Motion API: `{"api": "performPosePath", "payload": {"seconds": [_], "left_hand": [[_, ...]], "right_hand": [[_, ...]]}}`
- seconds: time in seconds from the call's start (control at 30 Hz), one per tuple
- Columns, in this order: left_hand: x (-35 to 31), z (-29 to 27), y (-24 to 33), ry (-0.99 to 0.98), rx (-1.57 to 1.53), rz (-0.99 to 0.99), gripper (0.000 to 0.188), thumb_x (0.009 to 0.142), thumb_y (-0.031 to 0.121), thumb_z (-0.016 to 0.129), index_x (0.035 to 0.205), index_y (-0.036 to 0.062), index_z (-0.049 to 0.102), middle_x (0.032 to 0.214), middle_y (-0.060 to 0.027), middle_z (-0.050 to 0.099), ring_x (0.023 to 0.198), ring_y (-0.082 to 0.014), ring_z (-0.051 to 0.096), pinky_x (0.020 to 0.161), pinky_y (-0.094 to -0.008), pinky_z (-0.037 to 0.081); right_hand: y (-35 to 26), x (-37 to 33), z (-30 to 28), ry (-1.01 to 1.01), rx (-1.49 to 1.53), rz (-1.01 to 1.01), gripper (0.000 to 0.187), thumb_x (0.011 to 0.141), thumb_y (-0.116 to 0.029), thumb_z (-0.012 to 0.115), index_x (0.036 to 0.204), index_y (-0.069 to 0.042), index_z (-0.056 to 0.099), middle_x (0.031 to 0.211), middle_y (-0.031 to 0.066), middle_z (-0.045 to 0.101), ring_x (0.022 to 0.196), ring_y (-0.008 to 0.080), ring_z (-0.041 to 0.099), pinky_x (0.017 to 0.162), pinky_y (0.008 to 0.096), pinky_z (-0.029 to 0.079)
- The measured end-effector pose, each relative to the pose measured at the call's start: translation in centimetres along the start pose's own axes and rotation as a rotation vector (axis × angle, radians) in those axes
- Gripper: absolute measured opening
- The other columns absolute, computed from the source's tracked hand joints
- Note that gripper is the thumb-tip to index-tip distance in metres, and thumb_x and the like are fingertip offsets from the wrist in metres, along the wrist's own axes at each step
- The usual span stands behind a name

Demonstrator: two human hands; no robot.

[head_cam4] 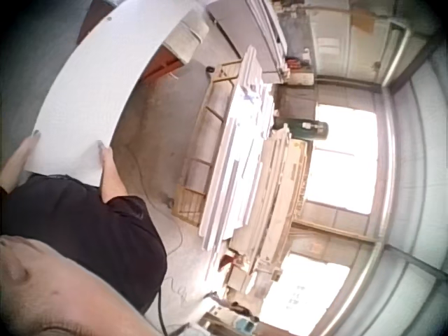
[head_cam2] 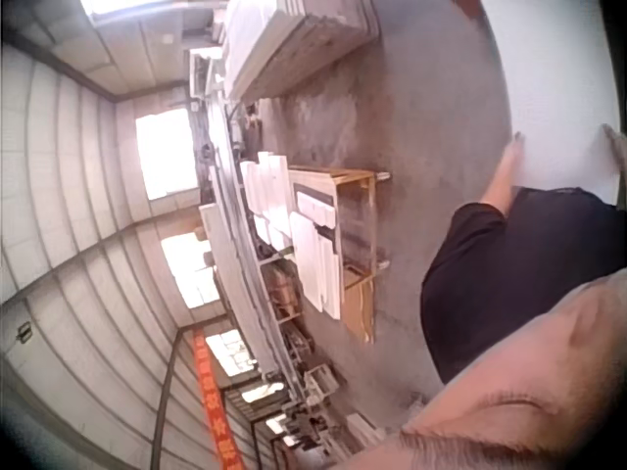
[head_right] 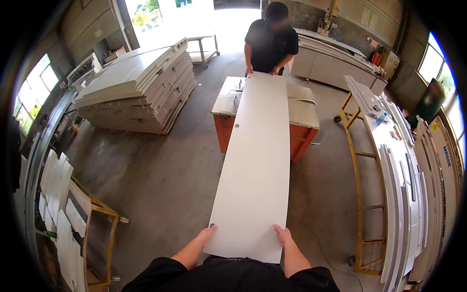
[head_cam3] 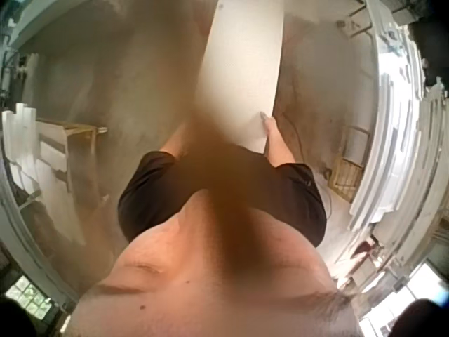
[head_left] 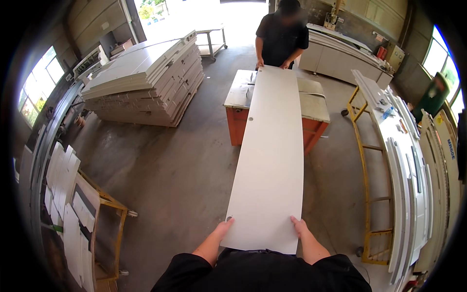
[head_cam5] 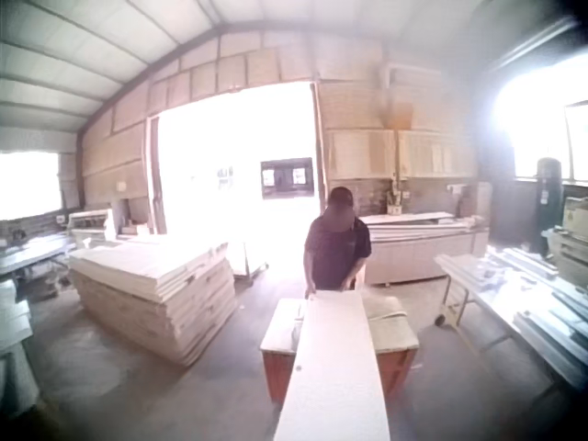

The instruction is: The person picks up a large white panel from a workbench, wraps a white strap around it, and carries it to a stack of similar panels. They place the panel on top of the stack and repeat the process with a second panel, wrapping it and stacking it as well.

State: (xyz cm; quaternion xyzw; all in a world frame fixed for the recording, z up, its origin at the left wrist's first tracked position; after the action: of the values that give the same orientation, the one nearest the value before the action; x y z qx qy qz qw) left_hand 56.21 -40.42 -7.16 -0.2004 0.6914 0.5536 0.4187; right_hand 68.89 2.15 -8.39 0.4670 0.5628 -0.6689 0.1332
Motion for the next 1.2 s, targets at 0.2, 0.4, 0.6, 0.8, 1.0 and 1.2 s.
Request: {"api": "performPosePath", "payload": {"seconds": [0.2, 0.4, 0.6, 0.8, 1.0, 1.2], "left_hand": [[-0.6, 5.7, -1.8, 0.002, -0.089, -0.042, 0.077, 0.095, 0.057, 0.060, 0.126, -0.0134, 0.059, 0.120, -0.0205, 0.068, 0.110, -0.0277, 0.065, 0.094, -0.0390, 0.051], [-0.7, 6.5, -1.7, 0.020, -0.030, -0.078, 0.081, 0.094, 0.060, 0.059, 0.131, -0.0119, 0.056, 0.123, -0.0203, 0.067, 0.111, -0.0289, 0.065, 0.096, -0.0397, 0.050], [-1.4, 4.9, -0.5, -0.027, -0.027, -0.055, 0.081, 0.095, 0.061, 0.056, 0.135, -0.0095, 0.055, 0.129, -0.0202, 0.064, 0.116, -0.0296, 0.063, 0.099, -0.0419, 0.048], [2.5, 0.1, -4.5, -0.028, -0.086, -0.032, 0.077, 0.097, 0.057, 0.054, 0.139, -0.0081, 0.051, 0.133, -0.0218, 0.061, 0.123, -0.0306, 0.059, 0.102, -0.0423, 0.046], [1.0, -1.0, -4.0, 0.010, 0.000, -0.002, 0.079, 0.098, 0.056, 0.055, 0.138, -0.0120, 0.049, 0.134, -0.0225, 0.060, 0.123, -0.0301, 0.059, 0.101, -0.0413, 0.047], [-3.1, -0.5, -1.7, -0.004, -0.022, -0.047, 0.078, 0.098, 0.056, 0.054, 0.136, -0.0122, 0.051, 0.130, -0.0212, 0.063, 0.117, -0.0290, 0.062, 0.100, -0.0387, 0.048]], "right_hand": [[-0.7, -0.3, -4.3, -0.012, 0.032, -0.017, 0.056, 0.095, -0.036, 0.069, 0.131, 0.003, 0.054, 0.121, 0.0172, 0.066, 0.107, 0.0309, 0.065, 0.094, 0.0480, 0.054], [-1.1, -1.1, -5.3, -0.003, -0.004, -0.026, 0.058, 0.095, -0.037, 0.069, 0.133, 0.004, 0.052, 0.126, 0.0179, 0.063, 0.113, 0.0311, 0.063, 0.096, 0.0474, 0.053], [-3.0, -4.3, -3.1, 0.055, -0.093, 0.007, 0.076, 0.092, -0.045, 0.071, 0.140, 0.008, 0.044, 0.135, 0.0227, 0.057, 0.122, 0.0331, 0.059, 0.098, 0.0479, 0.051], [-3.7, -7.6, 1.8, -0.006, -0.070, -0.005, 0.081, 0.092, -0.047, 0.069, 0.142, 0.010, 0.040, 0.135, 0.0238, 0.057, 0.119, 0.0346, 0.060, 0.099, 0.0472, 0.050], [0.1, -4.1, 1.7, 0.062, -0.120, -0.061, 0.079, 0.091, -0.046, 0.071, 0.139, 0.010, 0.045, 0.133, 0.0240, 0.059, 0.118, 0.0336, 0.061, 0.098, 0.0453, 0.051], [-0.9, -7.7, 1.9, 0.133, -0.156, 0.005, 0.078, 0.090, -0.047, 0.072, 0.139, 0.009, 0.046, 0.133, 0.0233, 0.059, 0.119, 0.0326, 0.061, 0.099, 0.0444, 0.050]]}}
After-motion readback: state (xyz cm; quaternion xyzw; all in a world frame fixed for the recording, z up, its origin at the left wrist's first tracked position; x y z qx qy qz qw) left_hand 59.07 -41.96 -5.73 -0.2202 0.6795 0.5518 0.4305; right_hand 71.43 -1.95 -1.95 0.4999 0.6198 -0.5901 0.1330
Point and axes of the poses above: each hand's wrist, its own x-axis towards the middle knuckle, its own z-axis out of the palm, y = z × x, the point moved 3 cm from there along x, towards the middle knuckle
